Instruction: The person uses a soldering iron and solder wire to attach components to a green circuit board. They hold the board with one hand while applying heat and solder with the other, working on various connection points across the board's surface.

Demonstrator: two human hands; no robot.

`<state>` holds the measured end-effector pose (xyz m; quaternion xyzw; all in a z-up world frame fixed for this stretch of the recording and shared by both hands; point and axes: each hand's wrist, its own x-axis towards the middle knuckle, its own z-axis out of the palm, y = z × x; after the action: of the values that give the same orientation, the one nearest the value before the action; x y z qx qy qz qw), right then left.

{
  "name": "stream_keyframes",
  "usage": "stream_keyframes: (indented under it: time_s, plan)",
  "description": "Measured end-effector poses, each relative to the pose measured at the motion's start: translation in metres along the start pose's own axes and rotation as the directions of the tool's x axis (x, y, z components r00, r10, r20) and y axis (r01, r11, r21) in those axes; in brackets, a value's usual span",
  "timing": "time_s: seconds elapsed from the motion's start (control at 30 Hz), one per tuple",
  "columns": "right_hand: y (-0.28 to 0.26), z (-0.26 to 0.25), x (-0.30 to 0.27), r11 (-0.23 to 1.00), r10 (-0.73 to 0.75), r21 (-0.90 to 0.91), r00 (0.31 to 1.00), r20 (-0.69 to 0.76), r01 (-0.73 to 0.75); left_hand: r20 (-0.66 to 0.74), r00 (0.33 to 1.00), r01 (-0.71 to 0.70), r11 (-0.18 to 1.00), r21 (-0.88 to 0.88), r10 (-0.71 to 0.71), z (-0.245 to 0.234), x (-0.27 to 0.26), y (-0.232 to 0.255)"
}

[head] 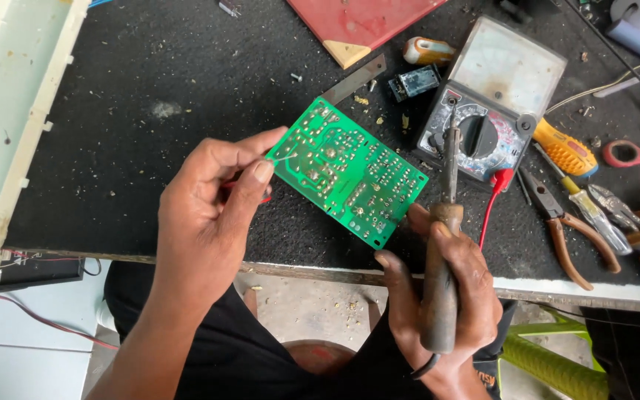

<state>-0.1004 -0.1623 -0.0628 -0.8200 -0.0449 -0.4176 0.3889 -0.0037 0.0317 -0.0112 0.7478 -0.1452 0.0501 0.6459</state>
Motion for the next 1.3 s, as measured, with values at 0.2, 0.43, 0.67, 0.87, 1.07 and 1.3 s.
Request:
stream_keyframes:
  time_s: [0.2, 0.43, 0.67, 0.87, 1.07, 1.3]
  plan:
    - [0.01, -0.012, 0.009, 0.986, 0.029, 0.164, 0.999, -0.045, -0.021, -0.047, 0.996, 0.078, 0.994, -0.077, -0.082, 0.009, -0.033, 0.007]
    - [0.022, -0.015, 0.015, 0.967, 0.175, 0.2, 0.983, -0.056, -0.161, 0.032, 0.999, 0.03, 0.999, 0.017, -0.031, 0.017, -0.047, 0.015]
    - [0.011, -0.016, 0.025, 0.983, 0.181, -0.009, 0.983, -0.02, -0.182, 0.069, 0.995, 0.061, 0.995, 0.083, -0.067, 0.016, -0.053, 0.029]
    - [0.014, -0.019, 0.016, 0.994, 0.107, -0.013, 0.991, -0.079, -0.108, -0.026, 0.997, 0.074, 0.986, 0.148, -0.071, 0.018, -0.049, 0.034]
    - [0.001, -0.039, -0.017, 0.986, 0.125, 0.134, 0.977, -0.173, -0.103, 0.069, 0.994, -0.096, 0.983, 0.154, 0.087, 0.027, -0.05, 0.043]
    - [-0.009, -0.053, -0.016, 0.772, 0.23, 0.596, 0.971, 0.061, -0.22, 0.365, 0.825, -0.402, 0.902, -0.156, 0.431, 0.061, -0.023, 0.045]
